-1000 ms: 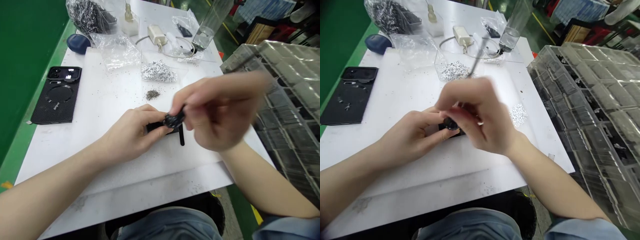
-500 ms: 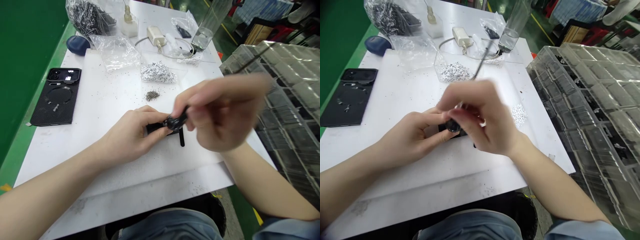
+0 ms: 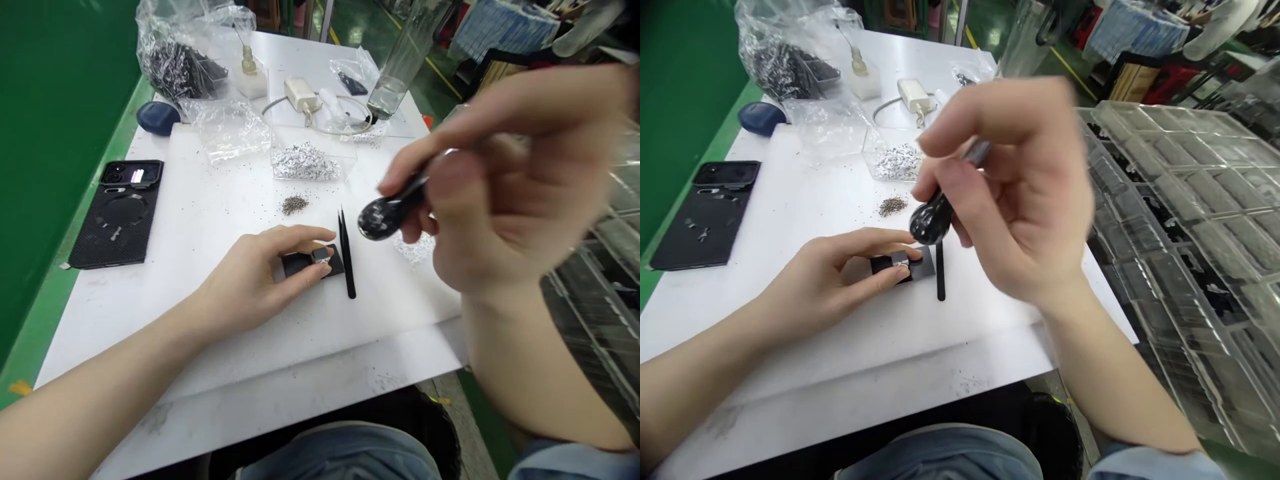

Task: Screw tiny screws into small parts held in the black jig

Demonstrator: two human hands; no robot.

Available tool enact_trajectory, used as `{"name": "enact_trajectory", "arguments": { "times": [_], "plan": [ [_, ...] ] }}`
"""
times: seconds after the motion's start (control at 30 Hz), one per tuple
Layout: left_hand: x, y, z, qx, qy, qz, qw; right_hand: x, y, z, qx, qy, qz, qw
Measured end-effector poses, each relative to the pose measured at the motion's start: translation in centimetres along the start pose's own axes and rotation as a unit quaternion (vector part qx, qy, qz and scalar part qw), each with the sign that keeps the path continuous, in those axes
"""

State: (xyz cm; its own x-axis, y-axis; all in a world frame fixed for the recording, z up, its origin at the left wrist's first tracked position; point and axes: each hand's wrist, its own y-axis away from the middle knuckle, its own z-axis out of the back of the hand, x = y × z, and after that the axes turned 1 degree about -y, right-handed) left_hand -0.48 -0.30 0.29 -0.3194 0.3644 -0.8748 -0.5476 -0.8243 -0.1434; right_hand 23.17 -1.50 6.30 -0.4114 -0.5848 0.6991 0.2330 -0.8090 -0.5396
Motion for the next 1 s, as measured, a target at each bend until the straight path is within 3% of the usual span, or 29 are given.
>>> {"name": "enact_trajectory", "arguments": {
  "times": [0.03,0.1,0.13,0.27,0.37,0.57,0.8,1.0],
  "plan": [
    [-0.1,0.1,0.0,-0.011,0.011,0.005,1.0,0.0,-0.2,0.5,-0.018,0.029,-0.016,0.999],
    [-0.3,0.2,-0.1,-0.039,0.021,0.003,0.999,-0.5,-0.6,1.7,0.104,0.118,-0.092,0.983],
    [-0.3,0.2,-0.2,-0.049,0.018,-0.001,0.999,-0.9,-0.7,2.2,0.135,0.143,-0.121,0.973],
    [-0.3,0.3,-0.2,-0.074,-0.011,-0.01,0.997,-3.2,-0.5,3.8,0.208,0.117,-0.2,0.95],
    [-0.5,0.3,-0.1,-0.081,-0.048,-0.014,0.995,-4.8,0.1,3.6,0.279,0.075,-0.232,0.929],
    [-0.8,0.3,0.5,-0.099,-0.12,-0.028,0.987,-5.9,0.9,2.8,0.278,0.048,-0.207,0.937],
    [-1.8,0.5,0.6,-0.087,-0.159,-0.085,0.98,-7.8,1.0,5.7,0.197,0.06,-0.169,0.964],
    [-4.9,-0.9,1.9,-0.192,-0.164,-0.088,0.964,-9.2,1.0,7.0,0.268,0.078,-0.138,0.95]
  ]
}}
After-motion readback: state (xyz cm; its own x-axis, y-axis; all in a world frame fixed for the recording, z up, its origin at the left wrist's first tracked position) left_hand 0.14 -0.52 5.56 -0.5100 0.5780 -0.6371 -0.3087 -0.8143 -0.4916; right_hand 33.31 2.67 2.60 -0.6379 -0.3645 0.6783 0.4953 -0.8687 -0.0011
